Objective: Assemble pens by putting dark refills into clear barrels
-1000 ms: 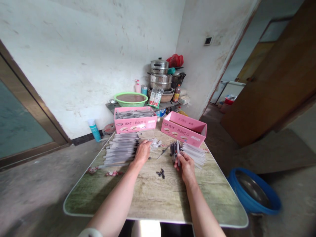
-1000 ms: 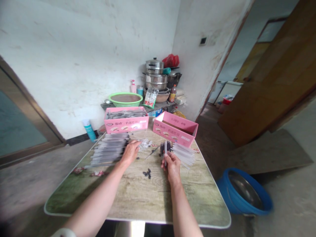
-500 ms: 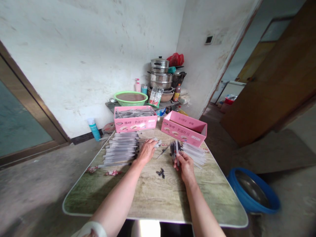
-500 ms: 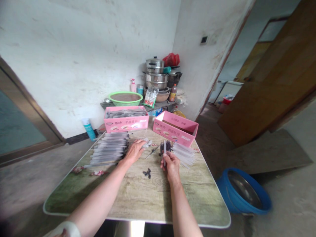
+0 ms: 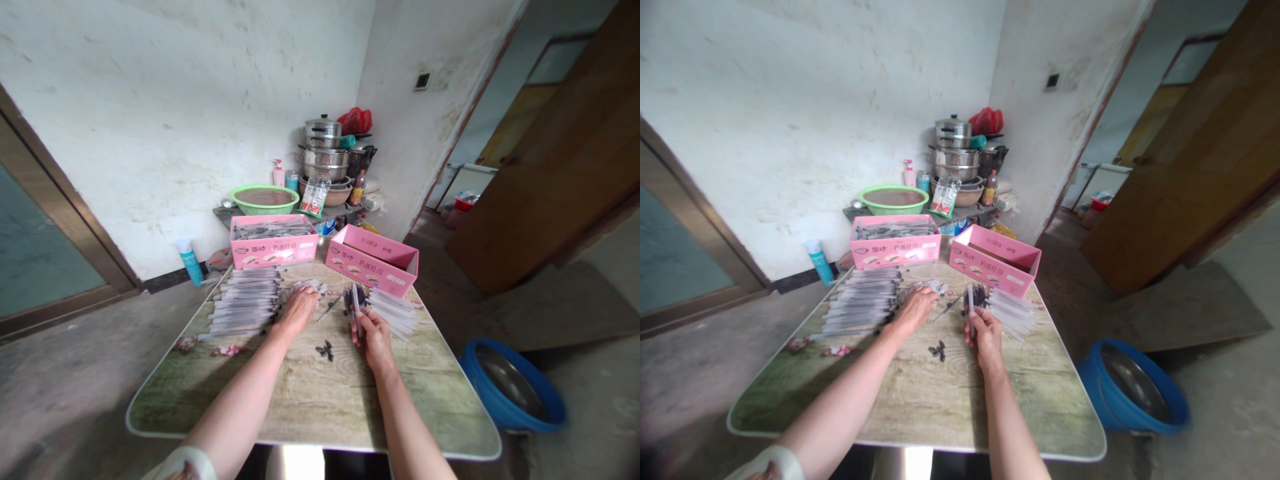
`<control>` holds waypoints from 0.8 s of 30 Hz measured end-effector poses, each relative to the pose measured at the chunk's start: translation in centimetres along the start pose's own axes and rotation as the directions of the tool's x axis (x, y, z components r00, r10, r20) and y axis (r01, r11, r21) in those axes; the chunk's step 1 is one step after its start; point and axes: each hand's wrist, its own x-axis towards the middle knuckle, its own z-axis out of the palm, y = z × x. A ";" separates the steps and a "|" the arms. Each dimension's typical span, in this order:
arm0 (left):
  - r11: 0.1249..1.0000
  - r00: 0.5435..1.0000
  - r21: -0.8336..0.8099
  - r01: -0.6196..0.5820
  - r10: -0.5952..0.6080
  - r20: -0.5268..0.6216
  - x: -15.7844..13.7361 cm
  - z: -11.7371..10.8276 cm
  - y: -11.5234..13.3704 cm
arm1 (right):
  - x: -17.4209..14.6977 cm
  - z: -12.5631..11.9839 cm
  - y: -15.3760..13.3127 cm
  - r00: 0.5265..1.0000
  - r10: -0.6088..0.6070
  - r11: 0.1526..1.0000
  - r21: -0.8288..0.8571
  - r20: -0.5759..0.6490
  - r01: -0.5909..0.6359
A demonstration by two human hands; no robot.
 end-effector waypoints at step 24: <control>0.299 0.923 -0.903 0.309 -0.324 0.209 -0.7 -1.5 2.3 | -0.6 0.7 -0.2 0.974 -0.111 0.870 -0.454 0.196 0.191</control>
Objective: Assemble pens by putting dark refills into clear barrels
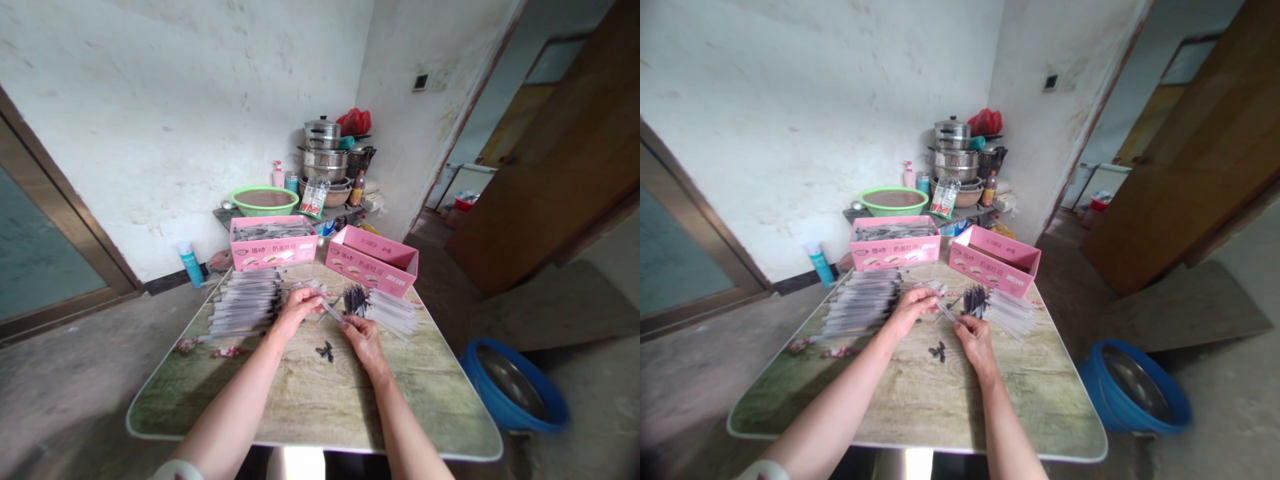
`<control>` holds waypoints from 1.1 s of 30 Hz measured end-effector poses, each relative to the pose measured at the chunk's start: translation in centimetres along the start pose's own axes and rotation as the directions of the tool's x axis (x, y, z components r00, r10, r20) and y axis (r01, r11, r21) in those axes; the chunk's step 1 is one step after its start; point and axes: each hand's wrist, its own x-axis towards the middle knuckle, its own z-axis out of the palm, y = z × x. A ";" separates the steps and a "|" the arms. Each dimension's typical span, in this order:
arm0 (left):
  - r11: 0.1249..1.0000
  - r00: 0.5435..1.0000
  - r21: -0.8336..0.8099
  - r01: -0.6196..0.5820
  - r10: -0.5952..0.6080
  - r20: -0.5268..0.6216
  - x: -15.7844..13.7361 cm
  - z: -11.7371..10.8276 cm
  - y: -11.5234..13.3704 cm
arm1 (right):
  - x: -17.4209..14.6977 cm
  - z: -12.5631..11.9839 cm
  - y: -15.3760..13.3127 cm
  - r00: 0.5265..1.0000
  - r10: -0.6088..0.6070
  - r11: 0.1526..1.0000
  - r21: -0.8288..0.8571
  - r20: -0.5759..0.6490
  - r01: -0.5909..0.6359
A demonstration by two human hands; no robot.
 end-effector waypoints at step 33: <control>0.975 0.994 0.204 -0.093 0.103 -0.036 -0.3 1.6 -0.3 | -0.2 0.9 0.6 0.994 0.110 0.990 0.087 0.006 -0.111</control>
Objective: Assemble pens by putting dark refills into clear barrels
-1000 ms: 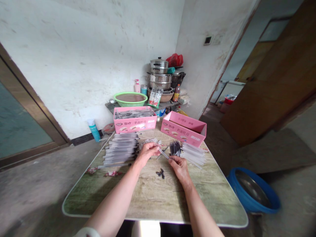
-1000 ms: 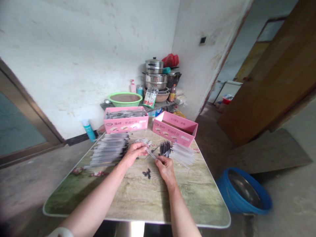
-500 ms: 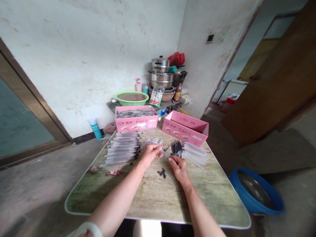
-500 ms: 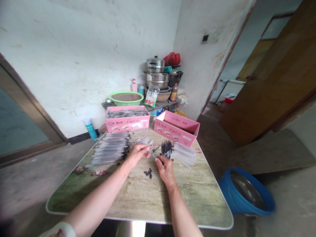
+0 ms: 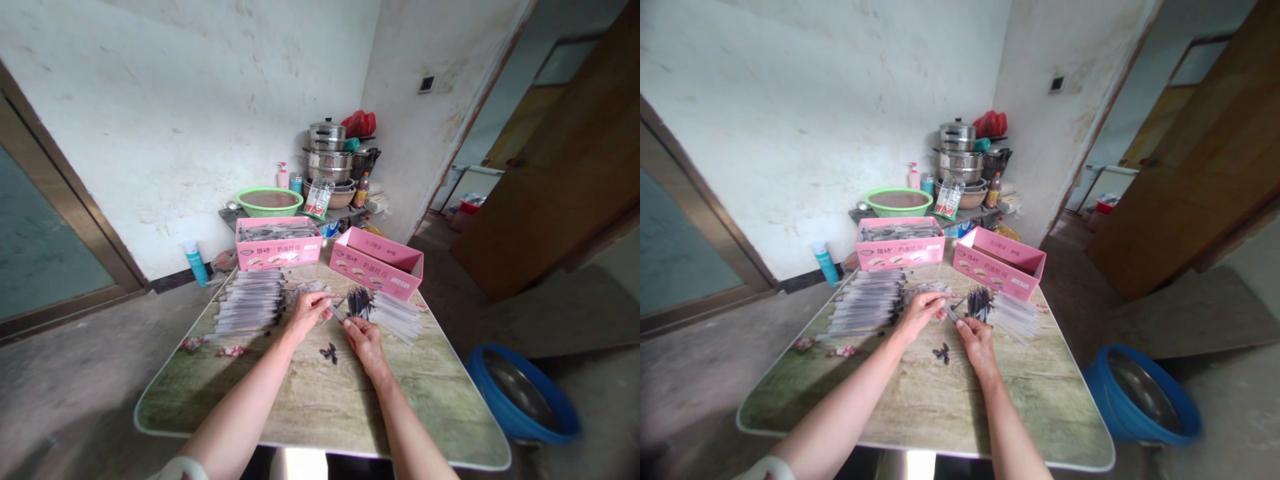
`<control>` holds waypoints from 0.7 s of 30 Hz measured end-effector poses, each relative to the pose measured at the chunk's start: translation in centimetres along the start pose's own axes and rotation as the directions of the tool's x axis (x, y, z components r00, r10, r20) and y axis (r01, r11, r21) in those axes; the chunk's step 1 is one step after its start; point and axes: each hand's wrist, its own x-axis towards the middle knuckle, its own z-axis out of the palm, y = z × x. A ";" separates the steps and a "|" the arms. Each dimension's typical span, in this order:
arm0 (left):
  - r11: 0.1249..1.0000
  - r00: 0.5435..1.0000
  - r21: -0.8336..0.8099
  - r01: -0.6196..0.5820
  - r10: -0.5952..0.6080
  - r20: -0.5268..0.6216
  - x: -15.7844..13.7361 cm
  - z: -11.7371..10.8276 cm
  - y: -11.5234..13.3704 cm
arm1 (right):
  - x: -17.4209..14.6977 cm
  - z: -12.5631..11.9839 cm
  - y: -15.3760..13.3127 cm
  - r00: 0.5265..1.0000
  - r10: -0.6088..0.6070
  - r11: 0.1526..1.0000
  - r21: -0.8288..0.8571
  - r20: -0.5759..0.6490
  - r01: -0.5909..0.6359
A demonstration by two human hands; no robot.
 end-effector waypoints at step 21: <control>0.652 0.328 0.572 0.497 0.469 -0.820 -1.5 -14.9 3.2 | -0.1 -0.6 -0.4 0.977 -0.156 0.976 -0.175 -0.148 0.130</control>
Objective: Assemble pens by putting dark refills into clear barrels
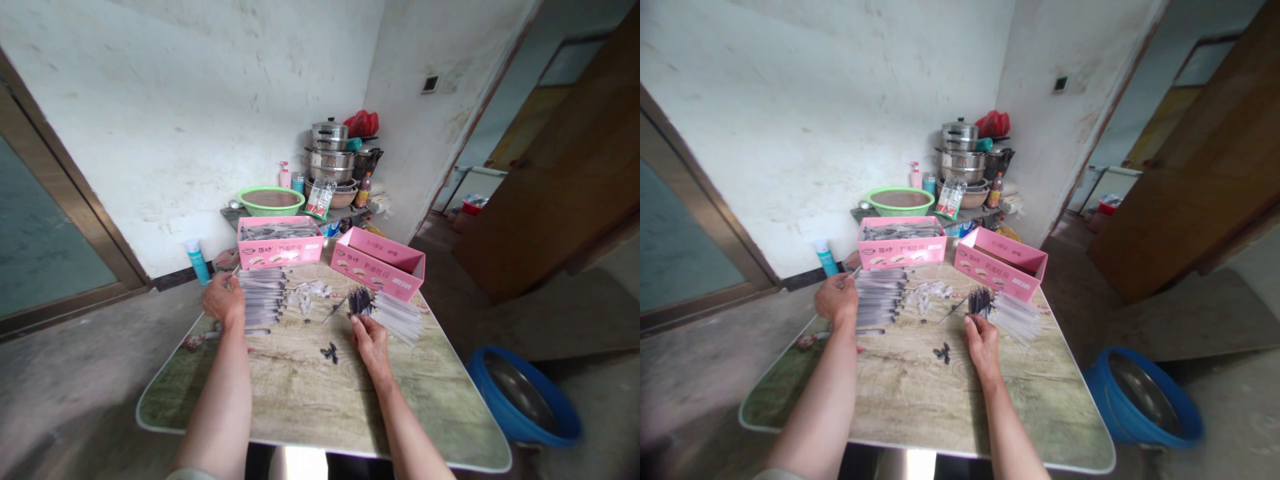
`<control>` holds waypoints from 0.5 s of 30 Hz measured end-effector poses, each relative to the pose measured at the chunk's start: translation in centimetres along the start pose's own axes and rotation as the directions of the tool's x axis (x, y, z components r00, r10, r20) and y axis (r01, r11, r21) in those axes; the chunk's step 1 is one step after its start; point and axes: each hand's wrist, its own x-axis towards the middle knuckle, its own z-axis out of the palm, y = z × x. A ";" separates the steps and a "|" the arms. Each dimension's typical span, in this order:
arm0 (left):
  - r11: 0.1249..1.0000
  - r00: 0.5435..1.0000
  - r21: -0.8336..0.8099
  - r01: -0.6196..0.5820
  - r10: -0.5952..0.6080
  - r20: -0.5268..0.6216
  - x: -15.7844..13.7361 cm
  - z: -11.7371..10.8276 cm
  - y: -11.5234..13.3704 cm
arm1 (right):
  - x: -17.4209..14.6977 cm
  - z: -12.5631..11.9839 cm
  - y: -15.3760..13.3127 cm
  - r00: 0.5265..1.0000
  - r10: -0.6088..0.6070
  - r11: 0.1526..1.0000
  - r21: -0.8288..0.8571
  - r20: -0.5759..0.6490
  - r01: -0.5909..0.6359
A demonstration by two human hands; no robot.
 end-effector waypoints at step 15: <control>0.802 0.733 -0.032 -0.597 0.561 0.383 -3.7 3.1 0.7 | 0.9 -2.9 1.4 0.925 0.015 0.845 -0.490 -0.380 -0.214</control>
